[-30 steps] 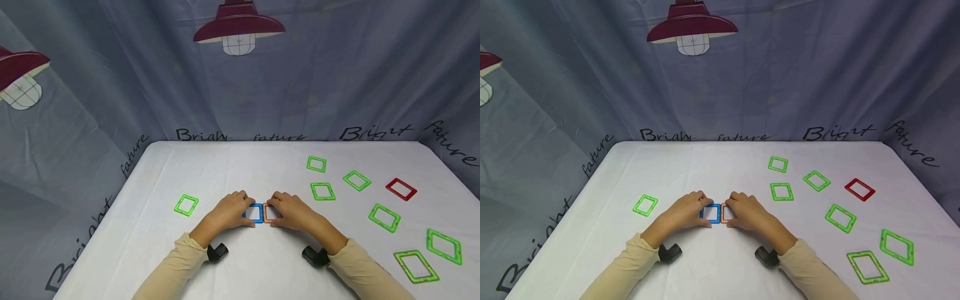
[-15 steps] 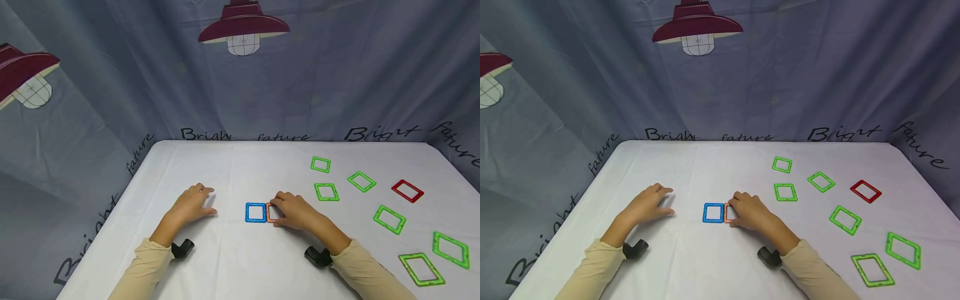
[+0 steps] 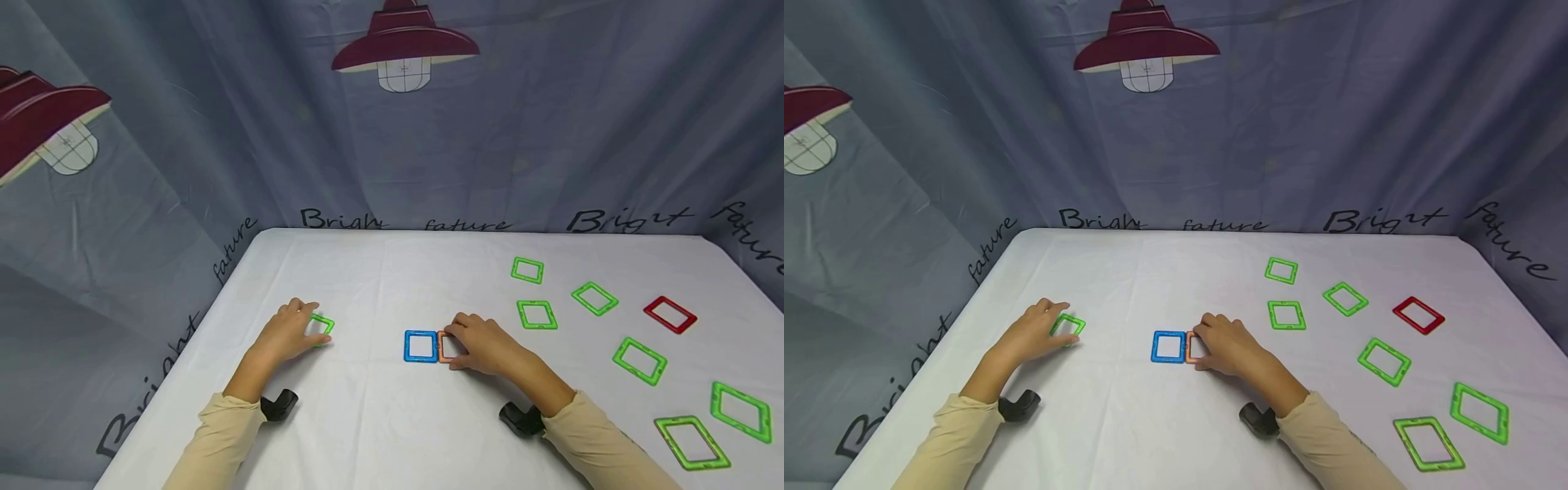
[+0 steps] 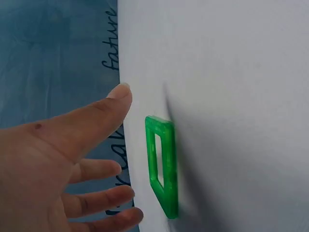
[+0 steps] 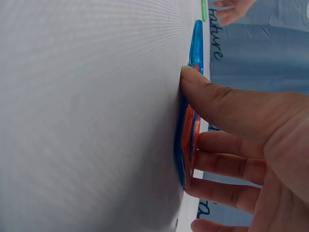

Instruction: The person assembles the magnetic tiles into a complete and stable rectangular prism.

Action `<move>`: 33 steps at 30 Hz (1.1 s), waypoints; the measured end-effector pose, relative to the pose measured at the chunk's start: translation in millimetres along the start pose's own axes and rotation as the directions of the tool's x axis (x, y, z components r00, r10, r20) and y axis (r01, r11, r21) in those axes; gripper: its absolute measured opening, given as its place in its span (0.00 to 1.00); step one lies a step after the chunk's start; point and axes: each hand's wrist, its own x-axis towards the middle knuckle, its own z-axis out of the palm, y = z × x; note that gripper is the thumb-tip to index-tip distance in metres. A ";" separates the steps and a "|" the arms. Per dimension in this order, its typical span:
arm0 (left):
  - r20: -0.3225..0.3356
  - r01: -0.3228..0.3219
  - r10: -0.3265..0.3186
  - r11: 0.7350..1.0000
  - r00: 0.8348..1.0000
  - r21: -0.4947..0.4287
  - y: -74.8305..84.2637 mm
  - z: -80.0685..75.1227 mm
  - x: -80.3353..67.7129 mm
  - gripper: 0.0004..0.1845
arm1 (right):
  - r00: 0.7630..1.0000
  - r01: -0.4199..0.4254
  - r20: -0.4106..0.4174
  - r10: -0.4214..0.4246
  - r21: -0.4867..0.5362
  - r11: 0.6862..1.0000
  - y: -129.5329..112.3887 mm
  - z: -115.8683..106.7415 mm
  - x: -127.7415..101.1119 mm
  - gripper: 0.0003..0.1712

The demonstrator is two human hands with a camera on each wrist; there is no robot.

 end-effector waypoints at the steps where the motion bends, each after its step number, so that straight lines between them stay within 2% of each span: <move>1: 0.010 0.008 -0.008 1.000 1.000 -0.002 -1.1 0.6 0.2 0.40 | 1.000 0.001 -0.002 -0.001 0.001 1.000 0.0 0.1 -0.2 0.33; 7: 0.056 0.054 -0.053 0.999 0.997 -0.002 -2.9 4.8 2.4 0.44 | 1.000 0.001 -0.003 -0.001 0.004 1.000 -0.2 -0.4 -1.4 0.33; 15: 0.068 0.036 -0.038 0.999 0.997 0.024 -1.9 9.7 6.2 0.39 | 1.000 -0.007 0.007 0.007 0.003 1.000 -0.6 0.6 -0.5 0.34; 21: 0.046 0.004 -0.004 1.000 0.999 0.013 2.1 9.8 6.7 0.37 | 1.000 -0.002 0.002 0.002 0.000 1.000 -0.9 0.1 -0.8 0.34; 26: 0.020 -0.023 0.023 1.000 1.000 -0.007 7.0 9.0 6.3 0.40 | 1.000 0.000 -0.005 0.000 0.003 1.000 -2.3 -0.6 -1.2 0.33; 33: -0.034 -0.088 0.089 0.996 0.995 0.008 21.3 4.0 6.7 0.40 | 1.000 0.004 -0.016 -0.005 -0.019 1.000 -1.2 0.2 -1.8 0.33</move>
